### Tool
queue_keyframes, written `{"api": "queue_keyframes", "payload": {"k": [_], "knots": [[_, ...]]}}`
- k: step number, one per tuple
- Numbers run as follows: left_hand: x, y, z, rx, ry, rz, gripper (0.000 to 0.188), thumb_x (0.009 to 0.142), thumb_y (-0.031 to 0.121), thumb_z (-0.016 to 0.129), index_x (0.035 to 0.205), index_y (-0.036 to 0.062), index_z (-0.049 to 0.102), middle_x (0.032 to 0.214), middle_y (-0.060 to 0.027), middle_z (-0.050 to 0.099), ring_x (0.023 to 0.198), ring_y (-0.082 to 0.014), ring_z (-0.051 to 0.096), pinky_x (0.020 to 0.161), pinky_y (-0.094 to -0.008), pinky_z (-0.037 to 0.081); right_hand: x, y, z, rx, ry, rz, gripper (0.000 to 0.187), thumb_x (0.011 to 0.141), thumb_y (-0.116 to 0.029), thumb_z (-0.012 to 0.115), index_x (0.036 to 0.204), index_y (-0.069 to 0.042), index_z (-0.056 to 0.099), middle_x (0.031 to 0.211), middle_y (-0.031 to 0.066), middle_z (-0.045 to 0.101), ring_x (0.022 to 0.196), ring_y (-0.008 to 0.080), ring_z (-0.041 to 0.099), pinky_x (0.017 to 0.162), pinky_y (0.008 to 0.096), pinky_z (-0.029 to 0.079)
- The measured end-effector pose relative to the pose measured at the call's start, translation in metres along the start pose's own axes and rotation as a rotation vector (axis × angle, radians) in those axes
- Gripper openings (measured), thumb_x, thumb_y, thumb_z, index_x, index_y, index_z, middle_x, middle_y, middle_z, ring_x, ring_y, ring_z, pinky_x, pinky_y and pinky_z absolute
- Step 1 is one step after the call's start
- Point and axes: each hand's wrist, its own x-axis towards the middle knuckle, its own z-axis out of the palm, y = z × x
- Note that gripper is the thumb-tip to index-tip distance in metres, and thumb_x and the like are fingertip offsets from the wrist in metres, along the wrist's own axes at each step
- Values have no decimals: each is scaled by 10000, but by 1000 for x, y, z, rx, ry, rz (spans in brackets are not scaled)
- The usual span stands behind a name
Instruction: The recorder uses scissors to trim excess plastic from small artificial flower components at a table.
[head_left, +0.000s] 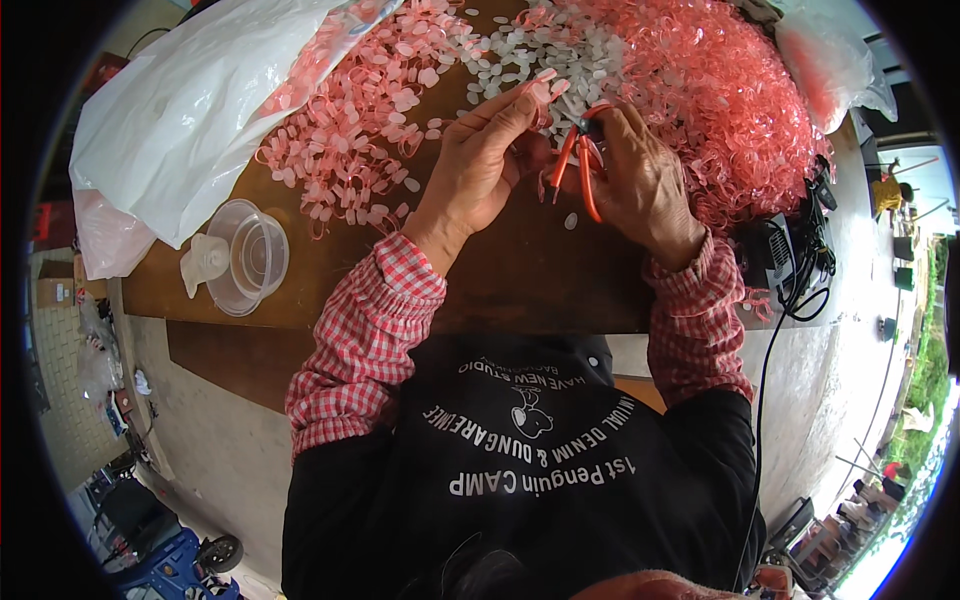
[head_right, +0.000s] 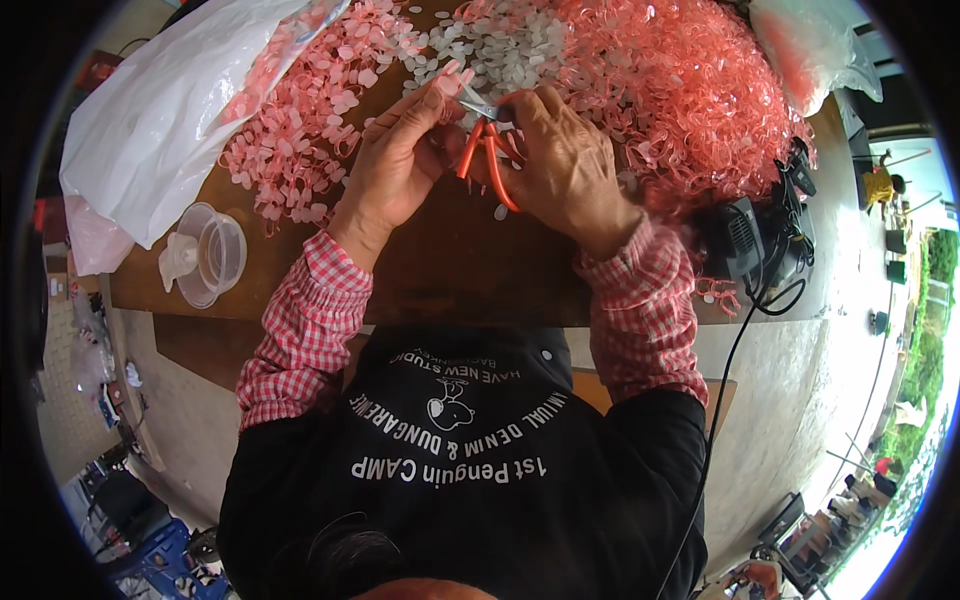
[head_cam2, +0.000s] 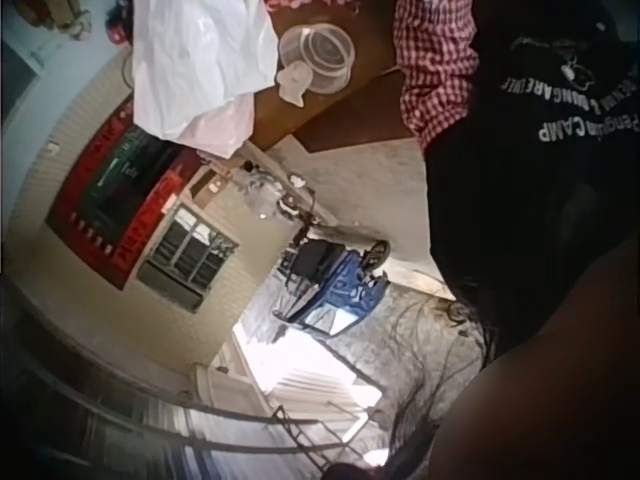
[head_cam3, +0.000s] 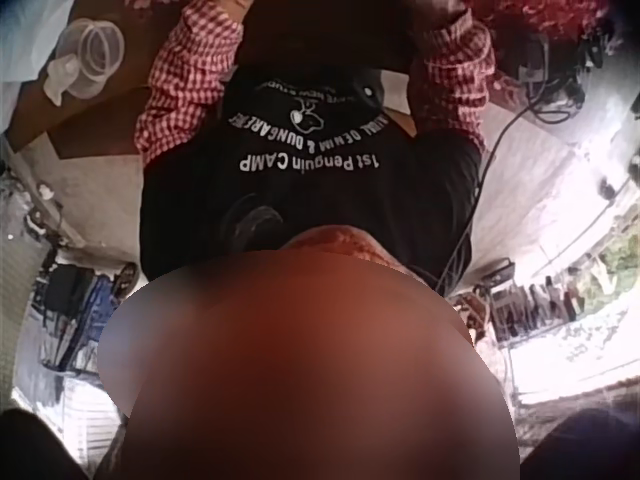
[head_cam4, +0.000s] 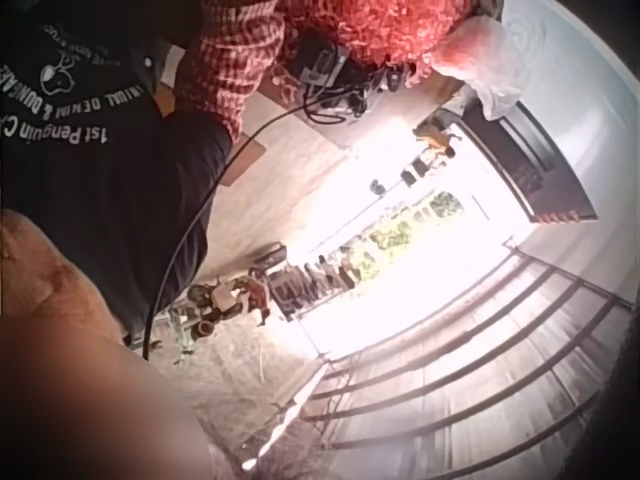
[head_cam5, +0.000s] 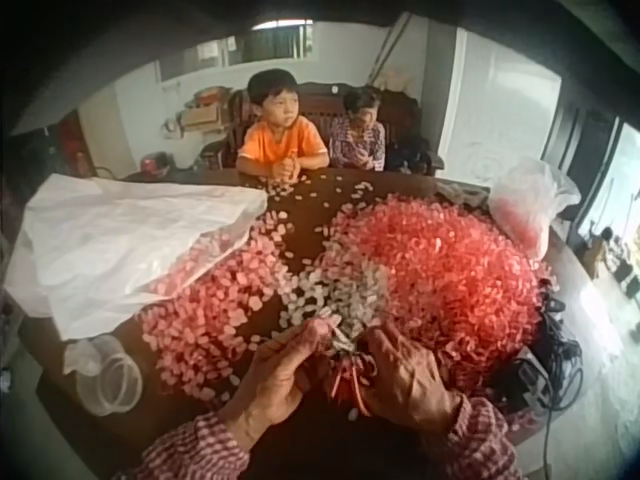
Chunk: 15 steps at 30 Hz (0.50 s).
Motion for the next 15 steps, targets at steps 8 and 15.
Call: {"api": "queue_keyframes", "payload": {"k": [8, 15], "knots": [[1, -6, 4, 157, 60, 145, 333, 940, 252, 634, 1201, 47, 645, 877, 24, 625, 760, -46, 534, 637, -211, 468, -2, -2, 6, -161, 18, -9, 454, 772, -211, 744, 1085, 6, 498, 961, 187, 549, 789, 393, 598, 634, 440, 493], [4, -14, -2, 166, 54, 108, 353, 944, 243, 623, 1232, 38, 623, 1015, -5, 630, 757, -63, 533, 672, -215, 463, -6, 7, 12, -243, -50, -15, 500, 796, -337, 730, 1085, 16, 526, 928, 175, 574, 739, 335, 627, 596, 412, 514]]}}
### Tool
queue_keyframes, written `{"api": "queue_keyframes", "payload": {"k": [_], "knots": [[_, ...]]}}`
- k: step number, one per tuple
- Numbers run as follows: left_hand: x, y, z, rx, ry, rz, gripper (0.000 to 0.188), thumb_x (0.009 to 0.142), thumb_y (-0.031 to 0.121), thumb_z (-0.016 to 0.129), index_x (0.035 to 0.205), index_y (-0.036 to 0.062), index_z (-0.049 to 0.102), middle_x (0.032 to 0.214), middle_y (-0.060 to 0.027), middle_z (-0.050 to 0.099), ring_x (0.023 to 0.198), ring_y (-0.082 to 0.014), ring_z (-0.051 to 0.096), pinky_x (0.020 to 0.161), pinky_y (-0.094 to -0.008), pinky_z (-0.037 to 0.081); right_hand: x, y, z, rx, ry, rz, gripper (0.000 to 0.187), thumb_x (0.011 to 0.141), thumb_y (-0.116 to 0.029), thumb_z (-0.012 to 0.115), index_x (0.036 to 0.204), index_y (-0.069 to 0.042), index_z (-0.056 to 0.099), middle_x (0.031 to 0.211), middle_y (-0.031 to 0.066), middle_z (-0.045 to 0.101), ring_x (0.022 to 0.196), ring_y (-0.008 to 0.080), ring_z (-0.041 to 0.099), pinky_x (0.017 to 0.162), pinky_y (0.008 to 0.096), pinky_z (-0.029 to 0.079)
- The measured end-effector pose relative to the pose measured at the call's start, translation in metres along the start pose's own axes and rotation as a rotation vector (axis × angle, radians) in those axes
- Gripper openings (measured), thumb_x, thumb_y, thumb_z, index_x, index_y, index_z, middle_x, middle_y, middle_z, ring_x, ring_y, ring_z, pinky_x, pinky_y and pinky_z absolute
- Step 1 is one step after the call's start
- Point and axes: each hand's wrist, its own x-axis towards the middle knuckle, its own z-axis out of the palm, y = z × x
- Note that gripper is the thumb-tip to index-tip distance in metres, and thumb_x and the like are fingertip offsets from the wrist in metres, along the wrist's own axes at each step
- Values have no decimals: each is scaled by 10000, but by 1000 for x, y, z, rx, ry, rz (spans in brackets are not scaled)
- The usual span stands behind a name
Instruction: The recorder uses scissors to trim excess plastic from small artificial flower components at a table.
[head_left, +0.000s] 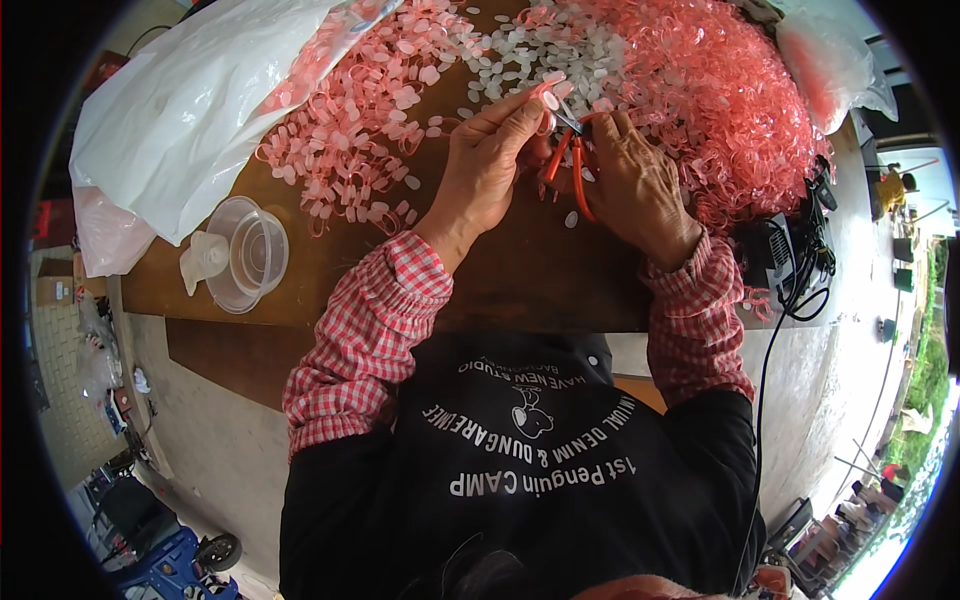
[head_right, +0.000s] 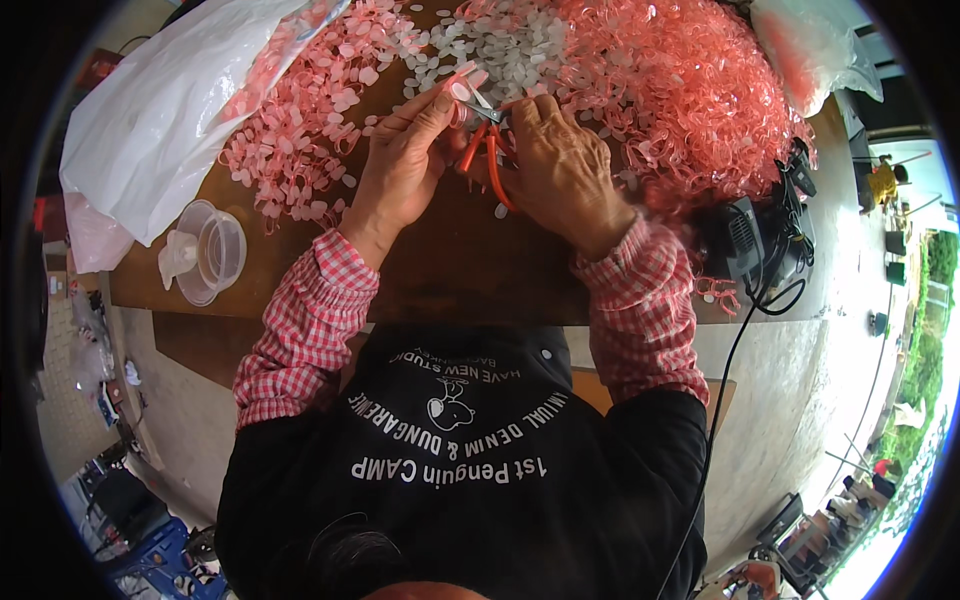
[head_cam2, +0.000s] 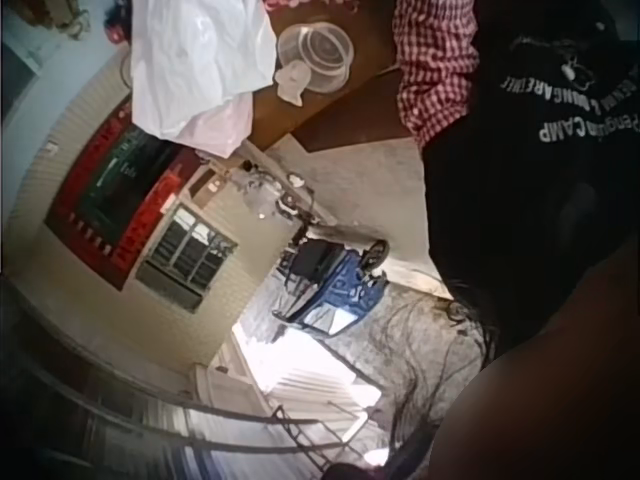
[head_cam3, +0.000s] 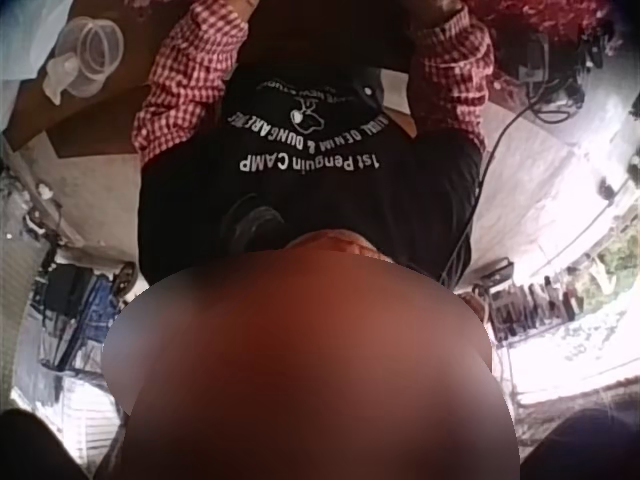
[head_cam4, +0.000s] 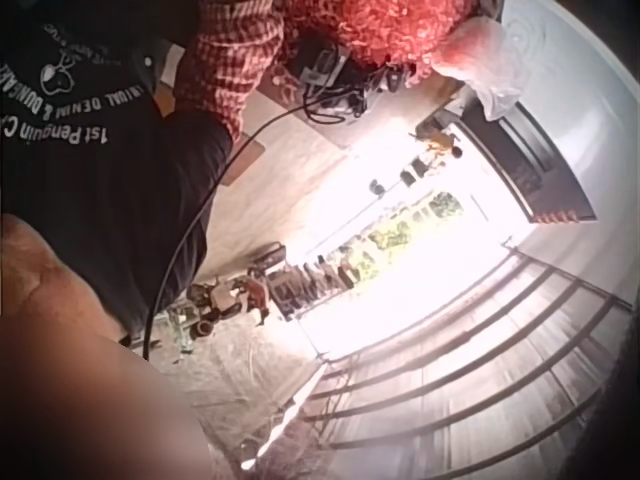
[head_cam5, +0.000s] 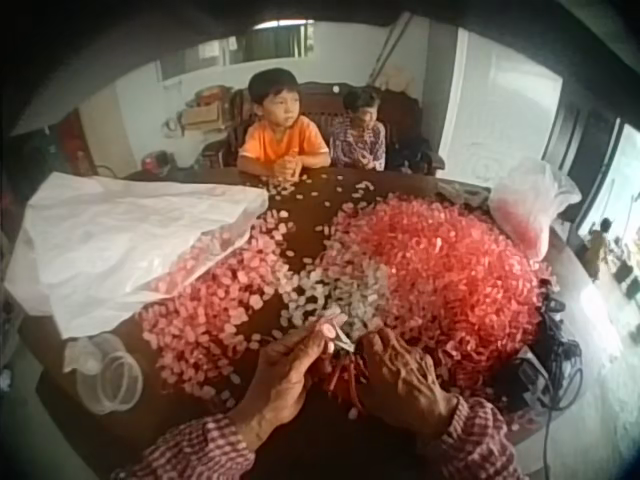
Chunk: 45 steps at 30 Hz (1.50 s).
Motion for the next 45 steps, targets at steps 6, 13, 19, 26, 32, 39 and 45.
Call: {"api": "queue_keyframes", "payload": {"k": [6, 13, 19, 26, 32, 39, 45], "knots": [[2, -6, 1, 25, -46, 21, 393, 960, 235, 592, 1299, 37, 563, 1294, -75, 595, 911, -93, 594, 805, -251, 513, -1, 1, 3, 22, 31, -38, 496, 815, -371, 715, 1051, 20, 521, 913, 177, 575, 707, 334, 626, 565, 407, 508], [-1, 5, 10, -52, -42, -3, 343, 947, 234, 618, 1214, 18, 626, 929, -13, 655, 836, -69, 601, 686, -228, 557, 1, -6, 2, 15, 78, 9, 444, 846, -400, 692, 914, -3, 508, 796, 159, 577, 588, 340, 608, 495, 432, 479], [2, -5, 5, -31, 72, 57, 294, 938, 206, 636, 1157, 11, 651, 927, -24, 663, 808, -77, 624, 730, -220, 536, 3, -8, -1, -43, 34, 60, 418, 862, -398, 679, 803, -24, 503, 667, 141, 594, 532, 356, 597, 467, 434, 447], [-2, 2, 8, 8, 13, 146, 201, 936, 154, 638, 1077, 12, 663, 921, -4, 655, 835, -56, 592, 751, -206, 511, 9, 17, 1, 582, 143, 337, 254, 917, -283, 661, 841, -48, 600, 577, 28, 506, 520, 110, 496, 470, 290, 383], [-11, 0, 19, 211, -154, 118, 166, 939, 130, 629, 1036, -2, 655, 893, -8, 629, 813, -67, 591, 689, -231, 540, 12, 15, 3, 1068, 93, 366, 209, 934, -243, 653, 974, -39, 671, 719, -41, 599, 620, 31, 505, 532, 193, 391], [-8, 3, 15, 170, -67, 112, 140, 922, 105, 647, 1013, -1, 658, 882, -15, 627, 751, -67, 596, 659, -220, 533, 10, 19, -3, 482, 80, 173, 317, 879, -240, 706, 1023, 18, 591, 847, 89, 603, 699, 176, 585, 611, 306, 474], [1, 3, 1, 534, 55, 505, 74, 887, 17, 658, 958, -4, 662, 867, 8, 616, 714, -26, 540, 638, -179, 466, 4, 13, 7, 47, 191, -59, 533, 744, -307, 779, 1091, 8, 526, 909, 183, 573, 716, 328, 615, 588, 414, 491]]}}
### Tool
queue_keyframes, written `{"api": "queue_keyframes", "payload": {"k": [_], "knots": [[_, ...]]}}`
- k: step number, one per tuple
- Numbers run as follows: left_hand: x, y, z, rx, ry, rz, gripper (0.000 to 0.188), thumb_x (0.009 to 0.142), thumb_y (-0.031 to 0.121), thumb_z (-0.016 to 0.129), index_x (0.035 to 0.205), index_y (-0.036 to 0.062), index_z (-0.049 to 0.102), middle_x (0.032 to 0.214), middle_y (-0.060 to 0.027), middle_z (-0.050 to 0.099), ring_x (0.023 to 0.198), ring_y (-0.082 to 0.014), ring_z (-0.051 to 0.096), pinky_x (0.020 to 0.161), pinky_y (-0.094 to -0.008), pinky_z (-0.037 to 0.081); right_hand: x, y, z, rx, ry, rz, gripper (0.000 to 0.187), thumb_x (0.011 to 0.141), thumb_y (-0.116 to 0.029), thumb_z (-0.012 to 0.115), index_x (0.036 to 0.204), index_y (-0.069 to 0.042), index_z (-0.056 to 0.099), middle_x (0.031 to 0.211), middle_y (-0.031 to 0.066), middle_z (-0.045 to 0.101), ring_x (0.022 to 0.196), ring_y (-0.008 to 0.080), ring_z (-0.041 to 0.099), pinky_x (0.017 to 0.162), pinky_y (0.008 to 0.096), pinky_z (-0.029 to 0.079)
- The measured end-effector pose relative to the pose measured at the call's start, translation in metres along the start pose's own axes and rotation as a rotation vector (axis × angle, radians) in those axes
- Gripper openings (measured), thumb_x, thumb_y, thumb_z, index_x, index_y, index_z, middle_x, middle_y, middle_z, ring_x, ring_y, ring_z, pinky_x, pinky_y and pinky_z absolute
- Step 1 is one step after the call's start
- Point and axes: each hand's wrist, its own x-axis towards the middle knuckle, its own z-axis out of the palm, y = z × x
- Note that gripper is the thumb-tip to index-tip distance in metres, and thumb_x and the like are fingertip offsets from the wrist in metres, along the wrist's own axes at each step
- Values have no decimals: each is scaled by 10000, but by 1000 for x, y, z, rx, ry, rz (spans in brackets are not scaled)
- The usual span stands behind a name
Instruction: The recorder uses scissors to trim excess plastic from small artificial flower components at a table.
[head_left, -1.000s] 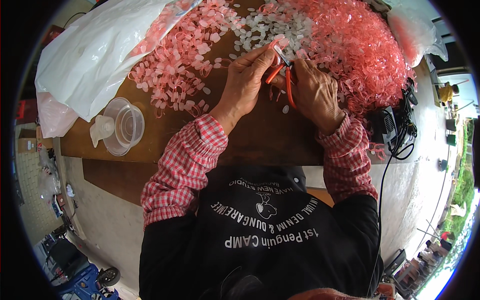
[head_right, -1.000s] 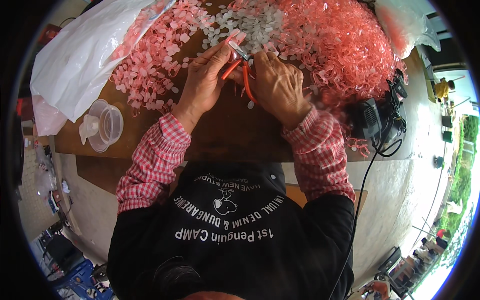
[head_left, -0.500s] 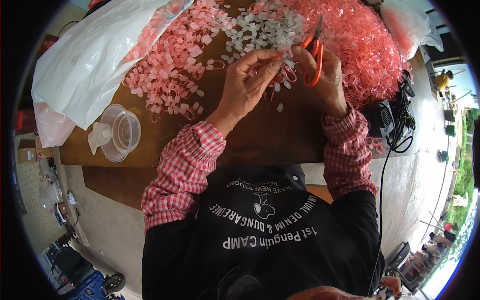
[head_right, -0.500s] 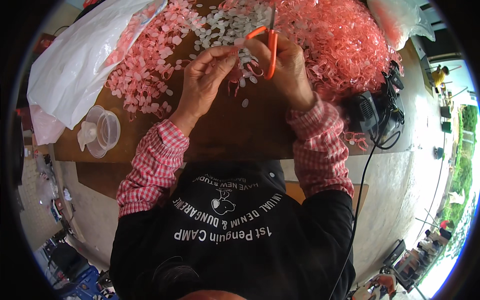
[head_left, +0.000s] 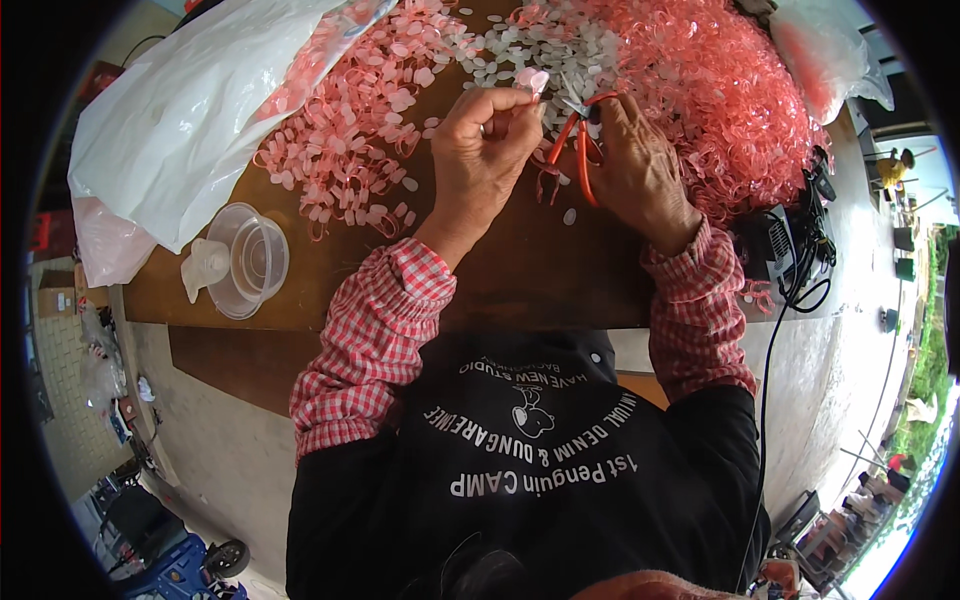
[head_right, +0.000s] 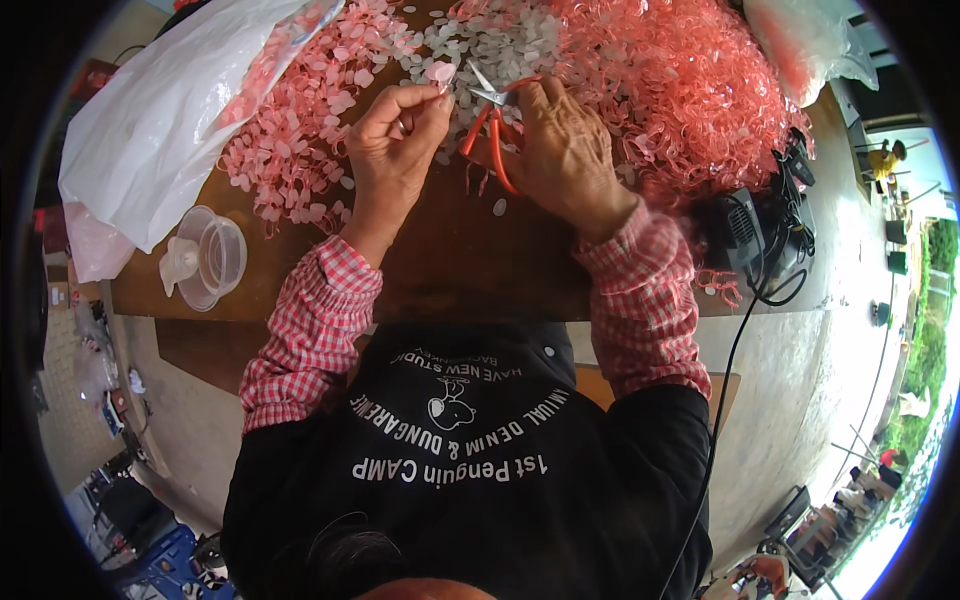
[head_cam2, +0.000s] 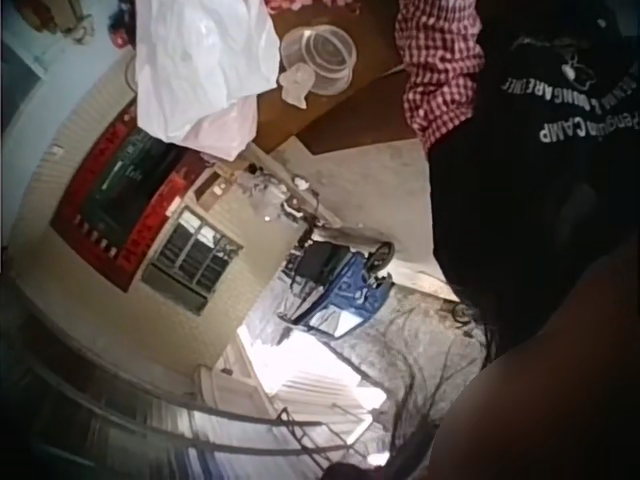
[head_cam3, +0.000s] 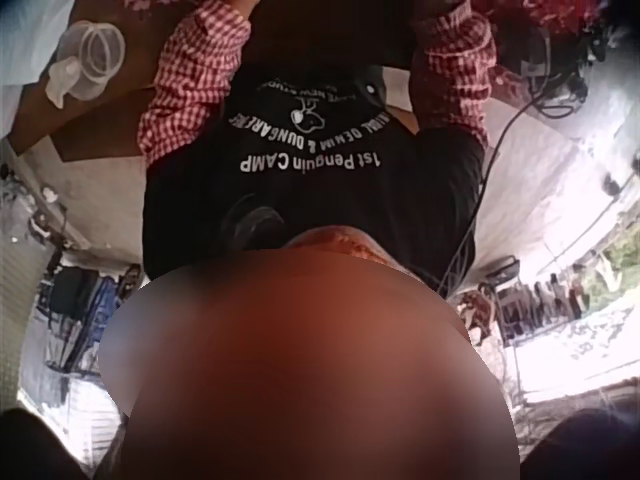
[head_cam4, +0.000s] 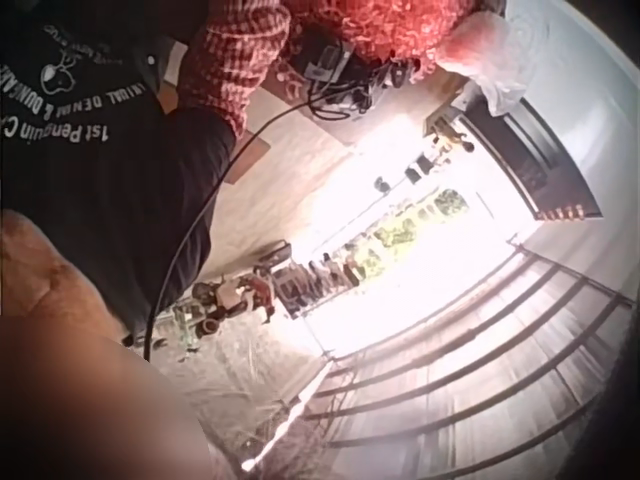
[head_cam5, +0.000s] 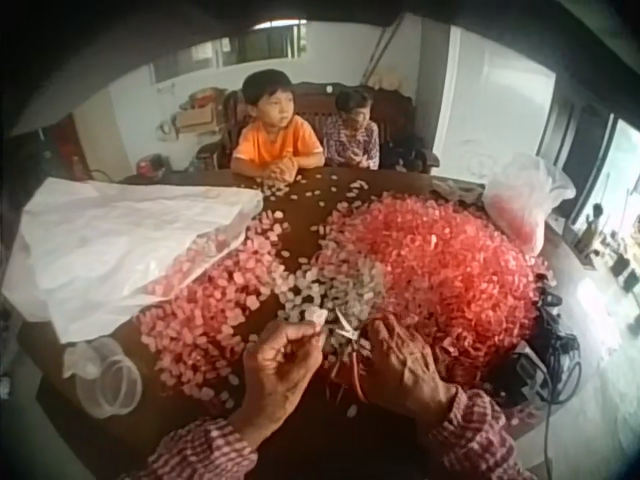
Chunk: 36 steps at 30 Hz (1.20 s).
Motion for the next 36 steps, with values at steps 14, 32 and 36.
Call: {"api": "queue_keyframes", "payload": {"k": [14, 32, 36], "knots": [[0, 13, 7, 267, -29, 120, 72, 819, -37, 666, 846, -6, 608, 687, 56, 497, 590, 8, 398, 531, -174, 353, 2, -18, 1, -142, -82, 116, 463, 766, -295, 737, 1081, -15, 545, 967, 151, 543, 858, 313, 605, 677, 405, 506], [3, 6, -4, 218, -108, -10, 65, 861, -5, 616, 801, 1, 594, 720, 69, 485, 614, 9, 370, 534, -171, 325, 3, -20, -6, -72, -133, 136, 276, 845, -220, 663, 1017, -41, 542, 928, 146, 595, 695, 367, 626, 557, 444, 496], [3, 5, -7, 206, -130, 6, 78, 862, -4, 616, 790, 4, 586, 719, 73, 481, 613, 9, 369, 533, -170, 320, 3, -19, -5, -132, -161, 179, 223, 860, -238, 647, 896, -50, 534, 818, 139, 612, 664, 358, 625, 536, 448, 481]]}}
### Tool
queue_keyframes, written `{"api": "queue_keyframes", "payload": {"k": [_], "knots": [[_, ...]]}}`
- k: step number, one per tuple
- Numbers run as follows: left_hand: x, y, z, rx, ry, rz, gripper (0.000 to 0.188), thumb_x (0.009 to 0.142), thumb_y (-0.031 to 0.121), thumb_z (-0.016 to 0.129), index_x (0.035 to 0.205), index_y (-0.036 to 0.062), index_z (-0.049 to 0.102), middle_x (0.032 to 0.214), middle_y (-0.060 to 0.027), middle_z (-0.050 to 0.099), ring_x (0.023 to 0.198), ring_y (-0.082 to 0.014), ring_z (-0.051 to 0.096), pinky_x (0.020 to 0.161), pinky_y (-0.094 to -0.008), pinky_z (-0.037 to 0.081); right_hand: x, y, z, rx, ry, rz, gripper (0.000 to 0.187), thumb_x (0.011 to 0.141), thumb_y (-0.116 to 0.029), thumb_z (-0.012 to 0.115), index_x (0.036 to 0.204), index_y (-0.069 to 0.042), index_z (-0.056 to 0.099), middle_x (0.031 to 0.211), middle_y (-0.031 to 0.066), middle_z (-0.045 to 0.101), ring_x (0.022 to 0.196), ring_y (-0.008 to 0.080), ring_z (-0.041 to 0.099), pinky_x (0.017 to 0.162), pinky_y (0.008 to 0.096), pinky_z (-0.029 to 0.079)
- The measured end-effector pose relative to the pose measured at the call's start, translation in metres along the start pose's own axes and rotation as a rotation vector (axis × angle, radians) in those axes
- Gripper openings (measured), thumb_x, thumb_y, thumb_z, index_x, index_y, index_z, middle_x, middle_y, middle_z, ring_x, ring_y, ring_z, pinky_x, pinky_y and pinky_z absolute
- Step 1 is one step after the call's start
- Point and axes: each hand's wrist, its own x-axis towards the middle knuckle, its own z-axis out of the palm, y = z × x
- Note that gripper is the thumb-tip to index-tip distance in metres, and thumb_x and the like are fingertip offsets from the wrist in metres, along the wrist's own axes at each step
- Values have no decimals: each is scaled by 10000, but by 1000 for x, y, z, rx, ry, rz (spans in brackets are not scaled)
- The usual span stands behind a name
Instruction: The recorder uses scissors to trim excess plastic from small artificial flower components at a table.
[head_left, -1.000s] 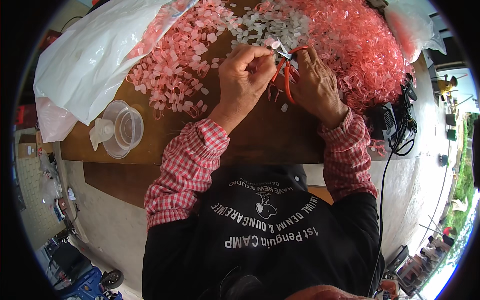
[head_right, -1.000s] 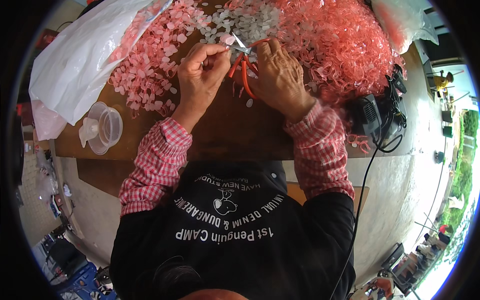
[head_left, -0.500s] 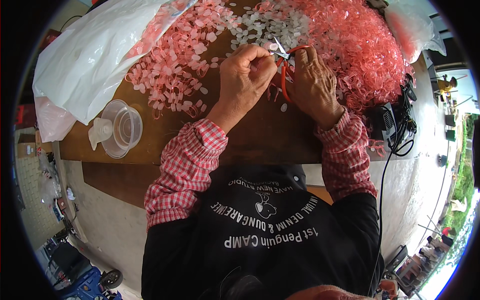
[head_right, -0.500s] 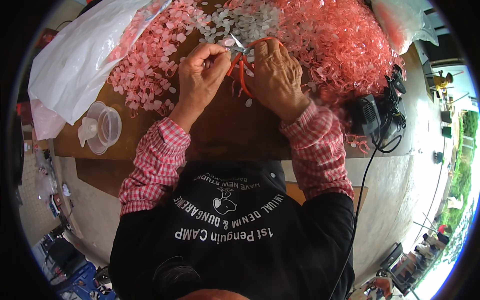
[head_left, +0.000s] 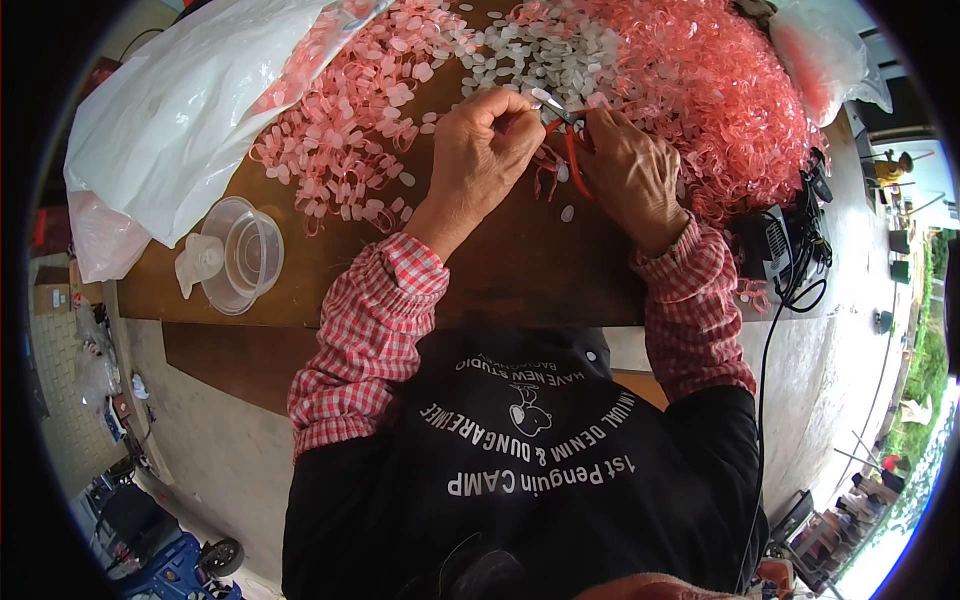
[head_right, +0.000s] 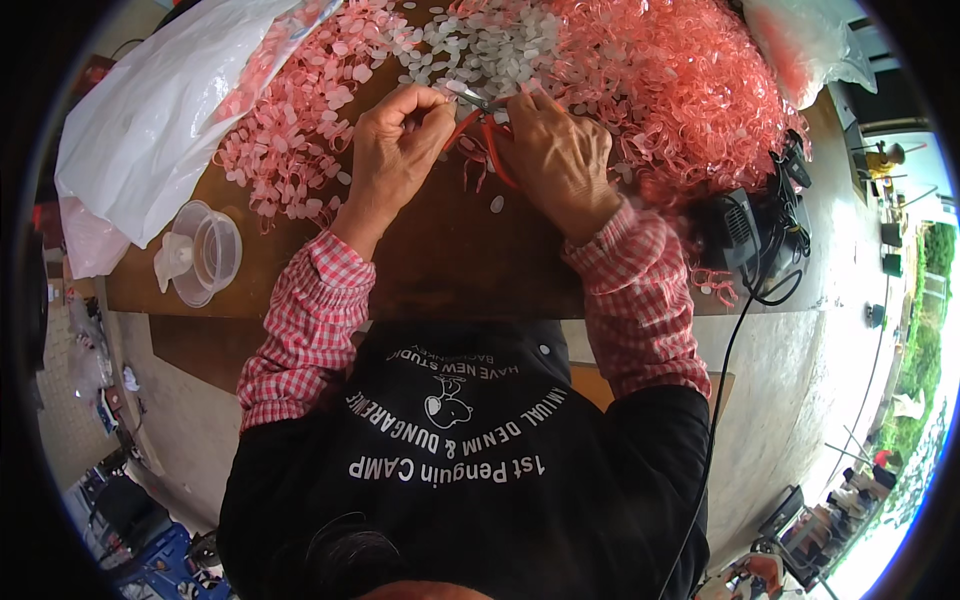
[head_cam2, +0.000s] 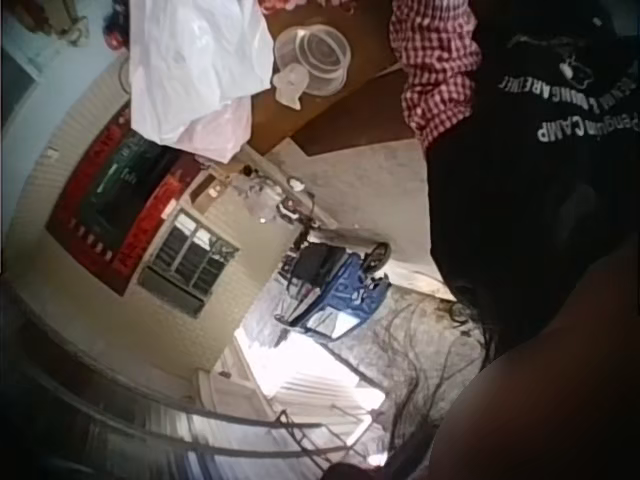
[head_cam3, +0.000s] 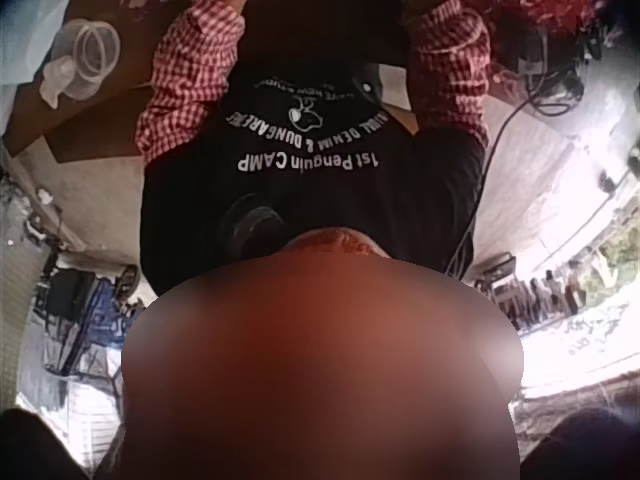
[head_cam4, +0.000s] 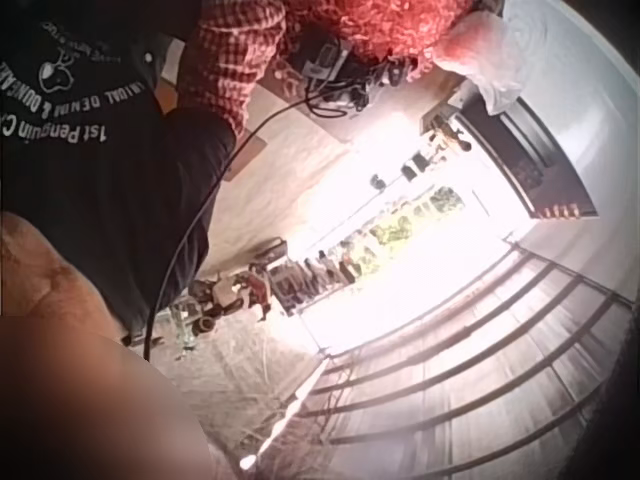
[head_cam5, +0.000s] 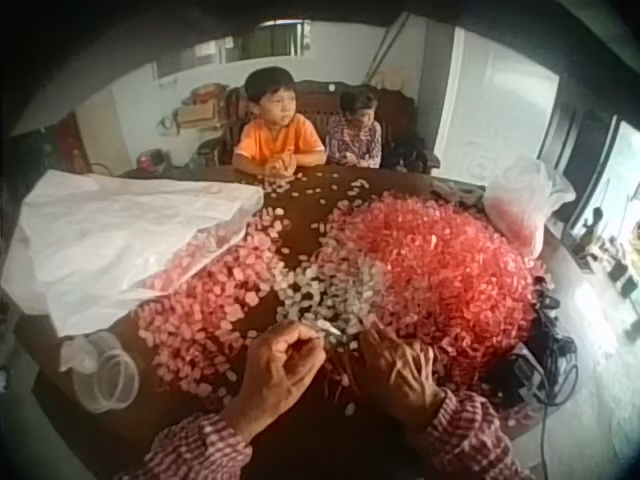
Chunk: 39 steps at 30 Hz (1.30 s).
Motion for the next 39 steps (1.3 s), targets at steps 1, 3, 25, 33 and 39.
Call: {"api": "queue_keyframes", "payload": {"k": [1, 3, 25, 33, 39], "knots": [[0, 1, 0, 3, -8, -11, 81, 860, -5, 617, 787, 5, 582, 719, 72, 479, 617, 8, 372, 535, -170, 321, 0, 0, 0, -22, -26, 24, 229, 864, -249, 644, 855, -54, 525, 770, 136, 613, 657, 356, 624, 531, 450, 475], [0, 1, -1, 6, -16, -22, 85, 857, -7, 618, 784, 5, 578, 720, 70, 477, 620, 7, 375, 538, -170, 321, 0, 1, -1, -17, -36, 29, 241, 873, -261, 635, 827, -55, 517, 742, 136, 608, 655, 358, 622, 530, 456, 468], [2, 4, -5, -957, 35, -558, 181, 919, 140, 614, 1065, 37, 639, 896, -63, 652, 826, -173, 652, 689, -325, 563, 0, 13, -2, 168, -1, -81, 492, 809, -329, 745, 1037, 20, 485, 923, 202, 528, 763, 395, 570, 620, 443, 463], [0, -1, -1, -1001, -1, -619, 178, 916, 176, 651, 1050, 61, 674, 863, -43, 647, 676, -156, 628, 620, -307, 520, 1, 7, 1, 199, 9, -158, 506, 796, -327, 755, 1032, 25, 478, 924, 198, 521, 780, 395, 570, 636, 437, 466], [-1, 1, 3, -926, 33, -621, 215, 920, 180, 655, 1083, 41, 673, 875, -41, 655, 686, -125, 606, 630, -273, 500, 0, 6, 2, 176, 5, -136, 531, 799, -359, 748, 1041, 26, 474, 935, 205, 526, 796, 405, 577, 641, 439, 469]]}}
